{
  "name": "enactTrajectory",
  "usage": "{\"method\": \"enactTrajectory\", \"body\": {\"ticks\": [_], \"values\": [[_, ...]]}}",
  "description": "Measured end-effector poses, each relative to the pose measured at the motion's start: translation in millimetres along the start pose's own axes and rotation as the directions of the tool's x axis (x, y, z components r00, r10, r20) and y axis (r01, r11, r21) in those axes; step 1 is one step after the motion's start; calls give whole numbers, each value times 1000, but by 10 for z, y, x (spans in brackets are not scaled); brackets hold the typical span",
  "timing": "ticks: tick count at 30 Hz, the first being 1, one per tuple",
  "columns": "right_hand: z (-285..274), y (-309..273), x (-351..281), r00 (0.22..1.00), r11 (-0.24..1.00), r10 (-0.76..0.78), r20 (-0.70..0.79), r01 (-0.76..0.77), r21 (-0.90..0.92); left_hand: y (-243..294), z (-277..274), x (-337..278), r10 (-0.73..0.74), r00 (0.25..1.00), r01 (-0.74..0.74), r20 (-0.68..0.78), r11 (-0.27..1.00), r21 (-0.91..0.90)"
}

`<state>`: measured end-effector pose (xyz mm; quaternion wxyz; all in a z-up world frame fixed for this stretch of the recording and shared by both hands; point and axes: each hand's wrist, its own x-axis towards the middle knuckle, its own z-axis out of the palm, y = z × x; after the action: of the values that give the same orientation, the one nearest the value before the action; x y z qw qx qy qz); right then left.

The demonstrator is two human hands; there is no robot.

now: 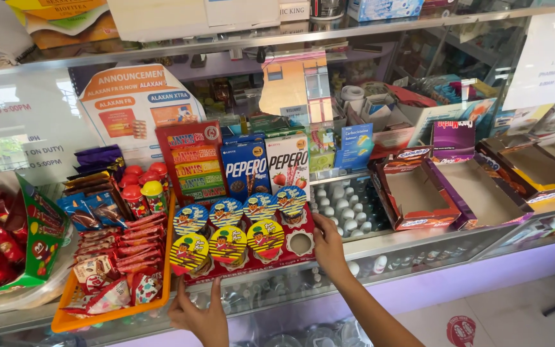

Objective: Organize various chocolates and snacks from a bulk box into display trays and sections on a store counter.

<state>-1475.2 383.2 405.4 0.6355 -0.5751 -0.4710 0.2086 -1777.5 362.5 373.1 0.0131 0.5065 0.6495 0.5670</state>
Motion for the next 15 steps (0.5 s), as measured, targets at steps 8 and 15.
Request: {"method": "enactTrajectory", "body": {"ticks": [8, 15], "values": [[0, -144, 37, 996, 994, 92, 7, -92, 61, 41, 1, -23, -50, 999, 50, 11, 998, -32], [-53, -135, 18, 996, 994, 80, 28, -82, 73, 175, -62, -119, -46, 999, 47, 18, 997, -56]]}}
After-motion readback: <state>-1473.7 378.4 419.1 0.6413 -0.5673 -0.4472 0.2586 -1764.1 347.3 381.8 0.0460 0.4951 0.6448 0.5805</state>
